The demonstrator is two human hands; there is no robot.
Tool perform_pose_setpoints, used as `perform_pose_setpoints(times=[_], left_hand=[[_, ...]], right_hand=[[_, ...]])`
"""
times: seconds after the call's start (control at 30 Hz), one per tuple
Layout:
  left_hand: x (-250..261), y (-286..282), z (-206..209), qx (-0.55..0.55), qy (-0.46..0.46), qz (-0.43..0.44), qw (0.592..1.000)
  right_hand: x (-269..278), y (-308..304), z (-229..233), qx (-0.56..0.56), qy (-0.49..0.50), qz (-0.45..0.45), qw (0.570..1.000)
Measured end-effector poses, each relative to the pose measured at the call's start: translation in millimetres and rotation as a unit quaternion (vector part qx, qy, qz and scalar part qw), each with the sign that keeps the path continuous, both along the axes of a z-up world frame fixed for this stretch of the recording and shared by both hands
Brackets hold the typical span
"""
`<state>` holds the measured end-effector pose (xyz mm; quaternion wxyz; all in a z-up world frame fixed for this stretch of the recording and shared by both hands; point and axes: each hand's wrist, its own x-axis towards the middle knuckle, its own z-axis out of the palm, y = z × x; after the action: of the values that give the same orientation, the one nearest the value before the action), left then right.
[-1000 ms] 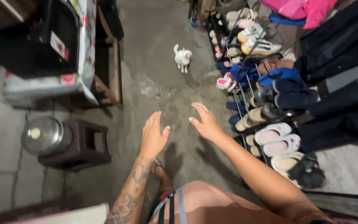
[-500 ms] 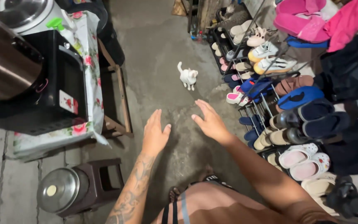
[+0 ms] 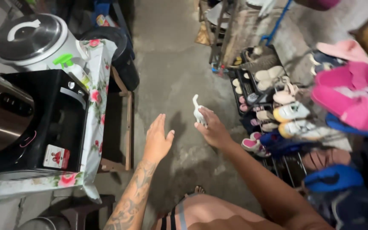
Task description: The person repeatedly retrieves white plates from a cabinet and places them on a table. They walk back and forth between the cabinet and the table, arranging the plates in rows.
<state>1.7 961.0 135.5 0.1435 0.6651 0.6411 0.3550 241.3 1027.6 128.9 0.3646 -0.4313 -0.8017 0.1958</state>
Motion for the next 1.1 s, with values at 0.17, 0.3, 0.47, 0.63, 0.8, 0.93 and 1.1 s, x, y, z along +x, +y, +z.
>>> perform_pose_setpoints(times=[0.17, 0.3, 0.47, 0.63, 0.8, 0.93, 1.1], left_hand=[[-3.5, 58.3, 5.9, -0.006, -0.018, 0.032, 0.999], [-14.1, 103.4, 1.9, -0.004, -0.012, 0.036, 0.999], [-49.6, 166.1, -6.4, -0.005, -0.019, 0.035, 0.999], [-103.8, 245.7, -24.7, 0.024, -0.029, 0.014, 0.999], [-160.1, 325.4, -17.6, 0.063, 0.007, -0.005, 0.998], [-205.6, 381.4, -20.5, 0.076, 0.01, -0.028, 0.997], [-234.7, 441.4, -19.8, 0.07, -0.006, -0.043, 0.997]], right_hand=[[-9.8, 72.6, 5.6, -0.017, -0.001, 0.015, 1.0], [-21.6, 119.6, 2.1, -0.014, 0.004, 0.031, 0.999], [-53.0, 180.4, 0.5, -0.019, -0.033, 0.028, 0.999], [-97.7, 259.4, -7.0, 0.013, -0.047, 0.007, 0.999], [-157.4, 334.2, 6.1, -0.004, -0.056, -0.007, 0.998], [-198.3, 379.1, 11.3, -0.005, -0.06, -0.035, 0.998], [-227.5, 426.6, 15.0, 0.005, -0.05, -0.043, 0.998]])
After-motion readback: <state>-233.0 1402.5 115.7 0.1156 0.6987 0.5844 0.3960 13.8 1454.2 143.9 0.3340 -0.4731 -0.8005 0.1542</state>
